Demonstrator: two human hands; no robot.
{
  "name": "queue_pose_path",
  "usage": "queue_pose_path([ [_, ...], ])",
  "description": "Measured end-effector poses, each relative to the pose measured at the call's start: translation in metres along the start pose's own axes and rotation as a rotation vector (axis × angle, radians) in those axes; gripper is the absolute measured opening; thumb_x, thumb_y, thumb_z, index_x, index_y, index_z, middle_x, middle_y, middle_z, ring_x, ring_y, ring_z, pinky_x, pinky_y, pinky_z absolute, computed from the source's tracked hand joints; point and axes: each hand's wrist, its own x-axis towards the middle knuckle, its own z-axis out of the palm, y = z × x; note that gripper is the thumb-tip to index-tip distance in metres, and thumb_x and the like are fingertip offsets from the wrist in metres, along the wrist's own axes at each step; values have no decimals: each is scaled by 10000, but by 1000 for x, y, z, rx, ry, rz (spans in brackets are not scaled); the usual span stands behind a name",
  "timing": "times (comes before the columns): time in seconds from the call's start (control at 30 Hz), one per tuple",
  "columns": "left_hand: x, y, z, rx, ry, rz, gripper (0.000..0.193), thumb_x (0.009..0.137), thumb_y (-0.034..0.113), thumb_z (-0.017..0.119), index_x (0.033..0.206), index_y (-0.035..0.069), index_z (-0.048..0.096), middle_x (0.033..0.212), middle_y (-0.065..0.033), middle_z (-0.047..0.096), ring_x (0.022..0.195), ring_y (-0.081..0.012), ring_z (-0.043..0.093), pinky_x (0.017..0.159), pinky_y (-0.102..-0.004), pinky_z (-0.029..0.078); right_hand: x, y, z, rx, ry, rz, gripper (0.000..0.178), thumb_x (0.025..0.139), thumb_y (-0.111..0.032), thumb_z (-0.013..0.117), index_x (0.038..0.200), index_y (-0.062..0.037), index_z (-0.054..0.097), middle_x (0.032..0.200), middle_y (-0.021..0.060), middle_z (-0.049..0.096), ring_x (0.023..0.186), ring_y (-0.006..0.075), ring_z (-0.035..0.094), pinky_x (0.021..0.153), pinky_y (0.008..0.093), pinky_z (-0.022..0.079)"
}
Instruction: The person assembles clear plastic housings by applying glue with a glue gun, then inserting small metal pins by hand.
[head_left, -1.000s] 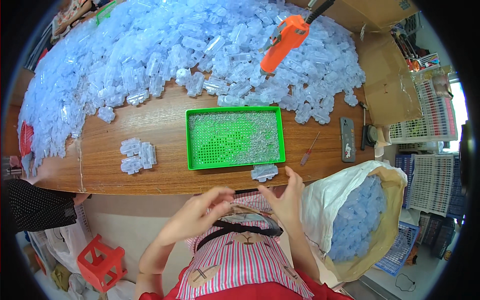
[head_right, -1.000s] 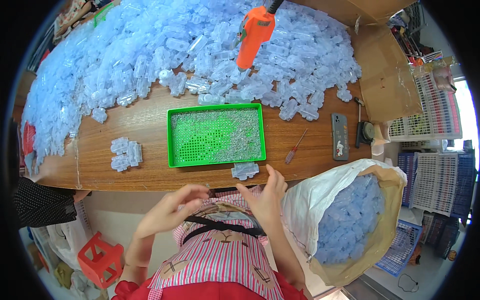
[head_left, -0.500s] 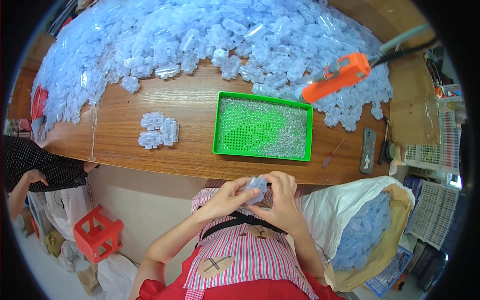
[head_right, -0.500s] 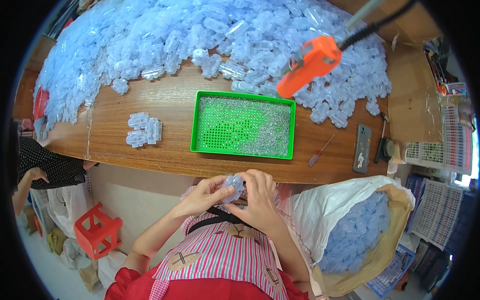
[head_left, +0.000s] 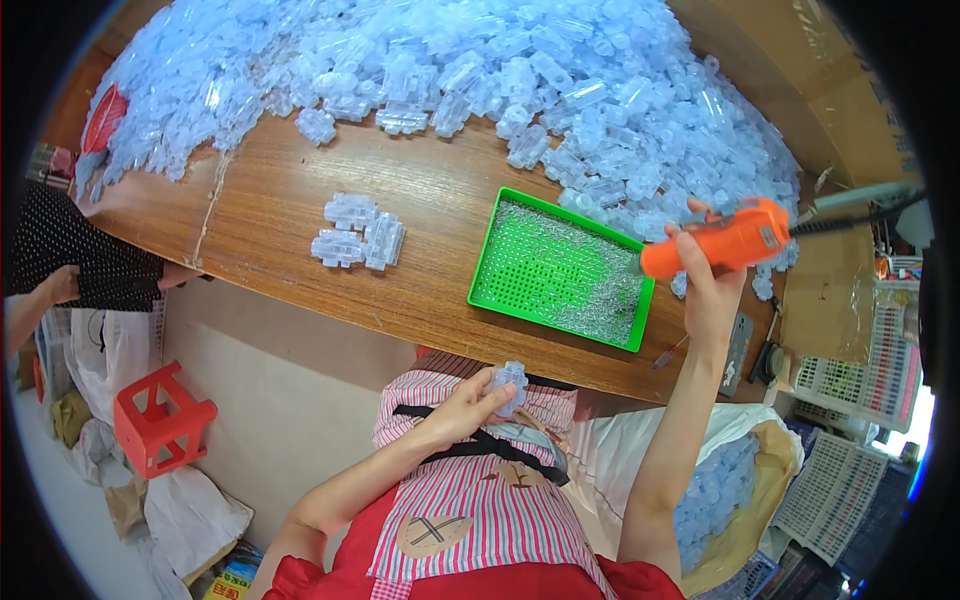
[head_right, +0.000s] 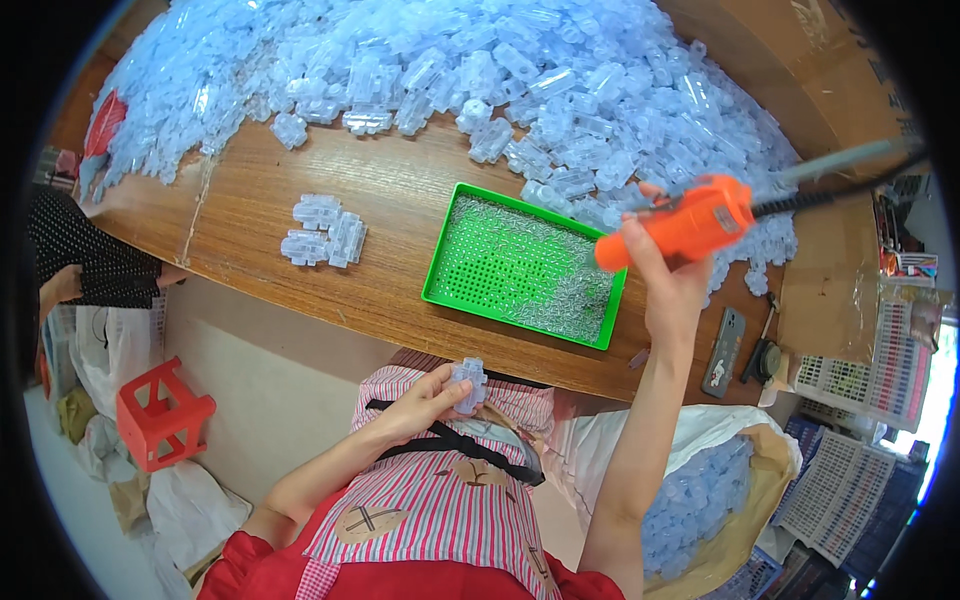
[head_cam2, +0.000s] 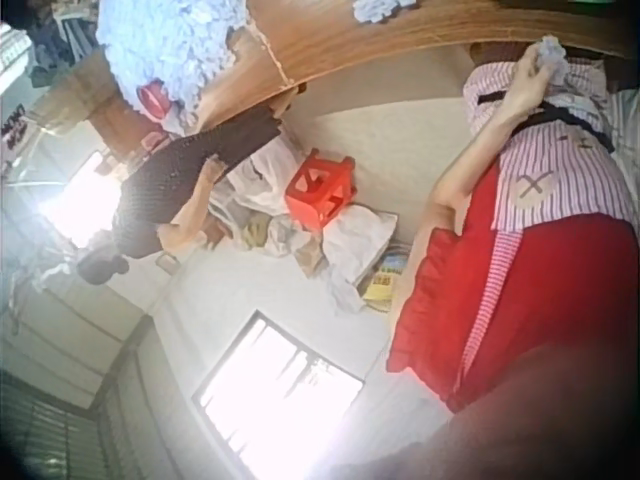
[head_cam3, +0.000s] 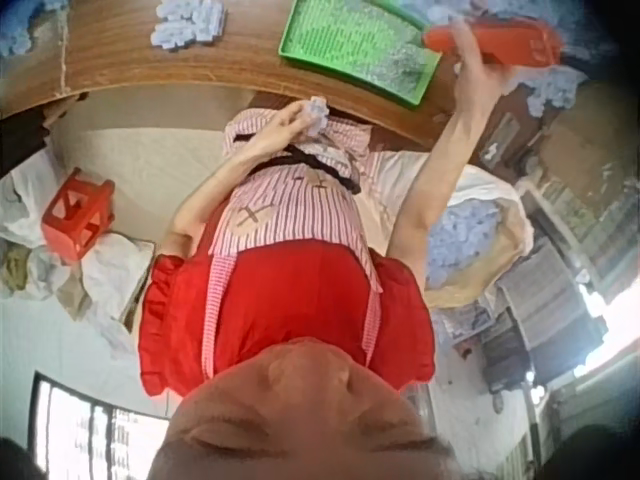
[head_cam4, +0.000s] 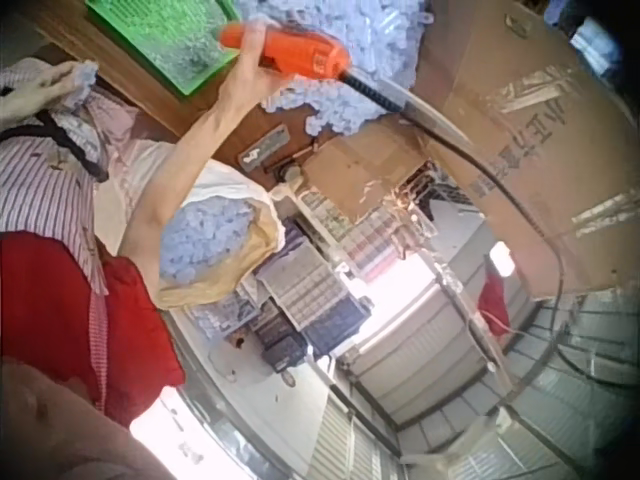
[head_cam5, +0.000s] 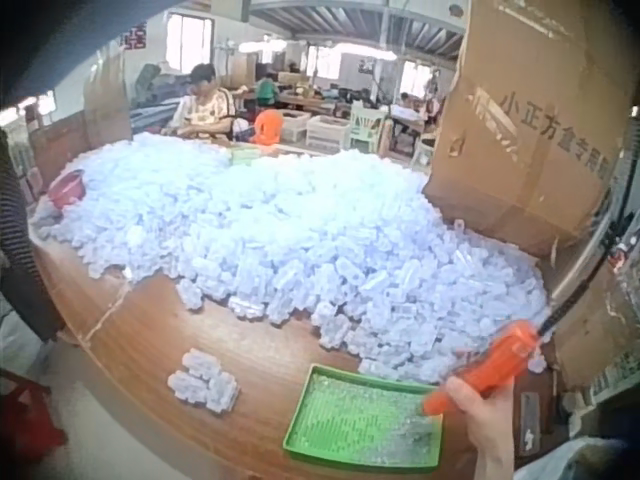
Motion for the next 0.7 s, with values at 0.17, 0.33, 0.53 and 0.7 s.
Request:
queue_pose_path([
  [0.17,6,0,4,-48,13,-20,422,979,330,503,1212,-18,454,1069,-83,583,961,-159,611,876,-321,529,-45,-3,39,349,-195,-113,341,835,-225,591,1081,-20,472,949,139,498,769,188,526,746,430,523],
  [0.33,9,-8,9,33,126,95,404,961,345,534,1137,-17,499,955,-85,612,823,-134,621,719,-288,533,-90,-2,66,464,-279,21,469,872,-475,617,949,-30,493,591,32,490,559,169,503,492,299,451],
  [0.53,9,-7,13,-88,135,77,356,964,319,536,1102,-8,517,914,-79,623,780,-131,626,712,-273,537,-119,22,77,534,-220,12,621,788,-602,650,955,-14,540,608,48,535,551,186,519,500,313,460],
  [0.7,7,-7,14,-93,132,76,346,966,307,536,1097,-13,515,910,-83,622,778,-127,623,708,-273,538,-126,33,79,554,-223,12,625,784,-603,652,959,-12,549,614,44,533,563,182,526,510,309,454],
])
